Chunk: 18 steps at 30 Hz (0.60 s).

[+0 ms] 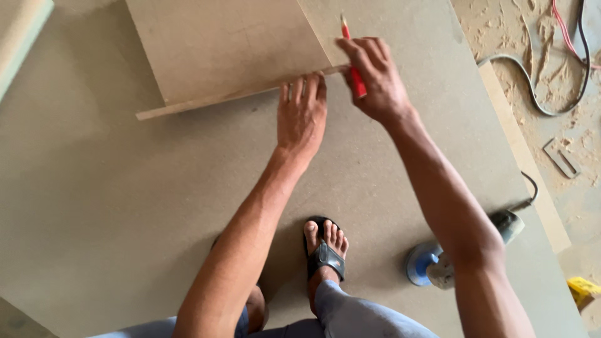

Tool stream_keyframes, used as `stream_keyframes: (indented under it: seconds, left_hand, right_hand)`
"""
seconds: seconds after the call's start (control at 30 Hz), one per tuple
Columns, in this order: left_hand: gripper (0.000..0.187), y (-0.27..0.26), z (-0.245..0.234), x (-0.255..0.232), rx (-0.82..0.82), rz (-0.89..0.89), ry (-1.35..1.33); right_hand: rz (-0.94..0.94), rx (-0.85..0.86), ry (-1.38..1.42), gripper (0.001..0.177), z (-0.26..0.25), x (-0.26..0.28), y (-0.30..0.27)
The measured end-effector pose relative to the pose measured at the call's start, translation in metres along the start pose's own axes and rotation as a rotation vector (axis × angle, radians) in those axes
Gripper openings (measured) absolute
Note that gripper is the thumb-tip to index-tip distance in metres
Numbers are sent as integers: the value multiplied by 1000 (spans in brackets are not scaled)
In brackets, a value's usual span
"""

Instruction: The person marks lines on a piece of wood using a pencil and a wooden straightedge, frequently repositioning the straightedge and drawing multiple intersecting lines.

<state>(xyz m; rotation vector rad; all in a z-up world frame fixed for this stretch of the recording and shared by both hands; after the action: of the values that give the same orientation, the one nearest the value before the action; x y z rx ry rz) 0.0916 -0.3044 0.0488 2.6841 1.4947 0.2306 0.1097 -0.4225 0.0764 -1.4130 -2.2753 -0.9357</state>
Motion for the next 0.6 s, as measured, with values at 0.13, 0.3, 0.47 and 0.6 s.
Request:
stream_keyframes:
  seconds: [0.13, 0.3, 0.47, 0.6]
  left_hand:
    - [48, 2, -11, -1, 39, 6, 66]
    - [58, 3, -13, -1, 102, 42, 51]
    - [52, -2, -21, 2, 50, 49, 67]
    - [45, -1, -24, 3, 34, 50, 64]
  right_hand:
    - [83, -56, 169, 18, -41, -12, 21]
    - [220, 8, 490, 10, -45, -21, 49]
    - [404, 134, 553, 14, -16, -26, 63]
    - [468, 184, 550, 16, 0, -26, 73]
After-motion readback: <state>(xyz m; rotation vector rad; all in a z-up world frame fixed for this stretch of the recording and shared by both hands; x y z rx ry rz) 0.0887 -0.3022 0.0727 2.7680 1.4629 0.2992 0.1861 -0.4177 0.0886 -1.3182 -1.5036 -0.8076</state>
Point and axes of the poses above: each hand's wrist, its own y-axis towards the middle knuckle, its own z-axis out of the palm, x = y × z, the point moved 10 cm from there along y, towards the middle knuckle, and after that the axes turned 15 degrees about y, right-handed, at the moved point
